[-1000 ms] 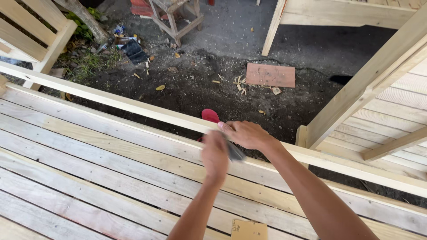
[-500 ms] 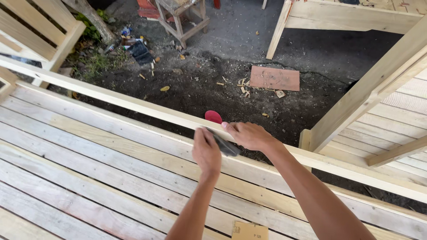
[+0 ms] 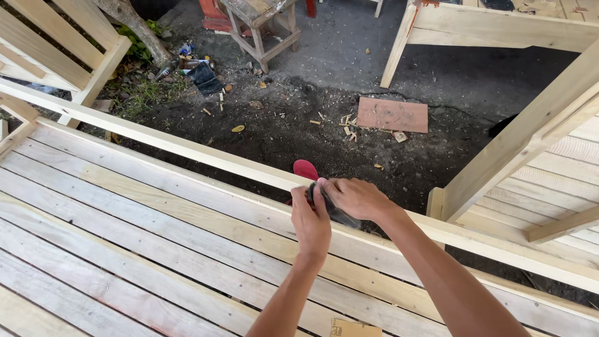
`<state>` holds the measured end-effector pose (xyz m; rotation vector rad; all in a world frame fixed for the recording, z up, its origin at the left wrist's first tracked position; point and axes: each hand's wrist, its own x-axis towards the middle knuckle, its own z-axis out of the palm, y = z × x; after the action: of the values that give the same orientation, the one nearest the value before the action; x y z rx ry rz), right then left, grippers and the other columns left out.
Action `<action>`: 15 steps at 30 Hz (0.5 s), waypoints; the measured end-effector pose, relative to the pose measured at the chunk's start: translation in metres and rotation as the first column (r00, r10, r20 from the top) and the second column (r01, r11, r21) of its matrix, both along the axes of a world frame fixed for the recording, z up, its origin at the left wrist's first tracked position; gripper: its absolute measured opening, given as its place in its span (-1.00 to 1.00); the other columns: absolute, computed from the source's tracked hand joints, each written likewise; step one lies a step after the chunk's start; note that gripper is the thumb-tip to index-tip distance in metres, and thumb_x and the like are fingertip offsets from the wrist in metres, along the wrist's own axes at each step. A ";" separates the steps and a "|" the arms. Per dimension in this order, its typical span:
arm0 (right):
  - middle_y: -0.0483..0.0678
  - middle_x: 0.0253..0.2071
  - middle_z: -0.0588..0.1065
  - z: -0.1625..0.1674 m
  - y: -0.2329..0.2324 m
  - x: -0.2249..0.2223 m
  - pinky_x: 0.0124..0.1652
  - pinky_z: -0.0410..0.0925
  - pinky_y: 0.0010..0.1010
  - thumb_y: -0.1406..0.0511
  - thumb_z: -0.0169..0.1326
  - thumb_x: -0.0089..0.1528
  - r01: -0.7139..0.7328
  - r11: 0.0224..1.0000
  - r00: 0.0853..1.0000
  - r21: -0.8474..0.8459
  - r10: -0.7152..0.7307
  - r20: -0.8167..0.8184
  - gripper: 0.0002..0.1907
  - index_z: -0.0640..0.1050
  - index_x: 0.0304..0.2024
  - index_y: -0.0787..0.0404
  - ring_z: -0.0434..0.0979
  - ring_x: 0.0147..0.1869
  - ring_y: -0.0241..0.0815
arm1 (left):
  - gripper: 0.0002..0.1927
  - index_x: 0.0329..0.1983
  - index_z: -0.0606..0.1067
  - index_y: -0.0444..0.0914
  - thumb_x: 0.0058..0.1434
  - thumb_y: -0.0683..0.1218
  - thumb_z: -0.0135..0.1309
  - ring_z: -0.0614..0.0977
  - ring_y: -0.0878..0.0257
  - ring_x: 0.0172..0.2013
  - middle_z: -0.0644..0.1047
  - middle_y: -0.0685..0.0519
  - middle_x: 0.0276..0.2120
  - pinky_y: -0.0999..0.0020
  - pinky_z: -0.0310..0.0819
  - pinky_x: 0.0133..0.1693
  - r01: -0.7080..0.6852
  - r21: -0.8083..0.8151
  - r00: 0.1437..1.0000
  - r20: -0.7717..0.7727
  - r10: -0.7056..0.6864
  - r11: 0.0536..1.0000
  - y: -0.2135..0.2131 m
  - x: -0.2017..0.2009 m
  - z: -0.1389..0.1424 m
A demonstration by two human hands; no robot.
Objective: The person sands a slatted wooden furniture frame outdoors, running a sanding block by hand along the horizontal rails and edges of the structure. They work their way around the frame, sanding different rails and corner joints, and at the end rub the sanded surfaces with their hand.
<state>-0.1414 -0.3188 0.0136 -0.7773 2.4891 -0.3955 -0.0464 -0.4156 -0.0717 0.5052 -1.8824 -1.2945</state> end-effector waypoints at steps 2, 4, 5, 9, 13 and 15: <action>0.13 -0.11 0.62 0.002 0.000 0.000 0.05 0.39 0.07 -0.23 -0.51 0.32 -0.008 1.000 1.000 -0.010 0.008 -0.010 -0.27 0.54 0.13 -0.09 0.57 0.05 0.27 | -0.75 -0.16 0.33 -0.34 0.43 -0.03 -0.05 0.53 -0.03 -0.45 0.45 -0.14 -0.41 0.10 0.40 -0.38 0.009 0.025 1.000 0.026 -0.009 1.000 0.001 0.003 0.000; 0.14 -0.13 0.62 0.005 0.000 0.001 0.06 0.38 0.06 -0.24 -0.50 0.32 -0.009 1.000 1.000 -0.009 0.009 -0.022 -0.27 0.54 0.12 -0.08 0.58 0.04 0.26 | -0.76 -0.19 0.37 -0.32 0.48 -0.04 -0.03 0.52 0.00 -0.42 0.46 -0.14 -0.40 0.10 0.40 -0.36 -0.016 -0.009 0.996 0.089 0.016 1.000 -0.002 0.006 0.002; 0.14 -0.15 0.62 0.006 0.000 0.001 0.05 0.38 0.06 -0.24 -0.50 0.32 -0.003 1.000 1.000 -0.001 0.003 -0.018 -0.27 0.54 0.11 -0.07 0.58 0.03 0.26 | -0.76 -0.18 0.37 -0.33 0.49 -0.04 -0.03 0.52 0.05 -0.42 0.48 -0.12 -0.40 0.14 0.41 -0.35 -0.068 0.086 0.994 0.096 0.060 0.994 -0.005 0.007 0.003; 0.15 -0.21 0.62 0.006 -0.001 0.000 0.03 0.38 0.08 -0.26 -0.49 0.33 -0.017 1.000 1.000 0.010 0.018 -0.017 -0.23 0.56 0.01 0.04 0.59 0.00 0.25 | -0.77 -0.15 0.35 -0.30 0.42 -0.02 -0.01 0.54 0.27 -0.48 0.52 0.03 -0.38 0.30 0.47 -0.46 -0.085 0.487 0.994 0.097 0.043 0.869 -0.006 0.008 0.010; 0.14 -0.23 0.62 0.002 -0.001 -0.004 0.01 0.39 0.08 -0.27 -0.52 0.31 -0.024 0.999 1.000 0.033 0.024 -0.018 -0.22 0.55 -0.02 0.04 0.60 -0.01 0.24 | -0.73 -0.12 0.34 -0.29 0.31 -0.03 0.10 0.53 0.45 -0.44 0.48 0.11 -0.32 0.48 0.56 -0.50 0.088 0.533 0.994 -0.106 -0.037 0.841 0.002 0.007 0.011; 0.13 -0.23 0.62 0.000 0.000 -0.005 0.02 0.39 0.06 -0.28 -0.53 0.33 -0.031 0.999 0.999 0.021 0.031 -0.025 -0.19 0.56 -0.08 0.09 0.60 -0.01 0.24 | -0.75 -0.13 0.39 -0.31 0.29 -0.07 0.14 0.52 0.41 -0.47 0.51 0.06 -0.37 0.46 0.51 -0.48 0.111 0.520 0.994 -0.077 -0.083 0.847 0.004 0.007 0.010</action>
<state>-0.1464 -0.3192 0.0137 -0.8163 2.4975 -0.3506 -0.0393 -0.4112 -0.0621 0.6499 -1.5095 -1.8867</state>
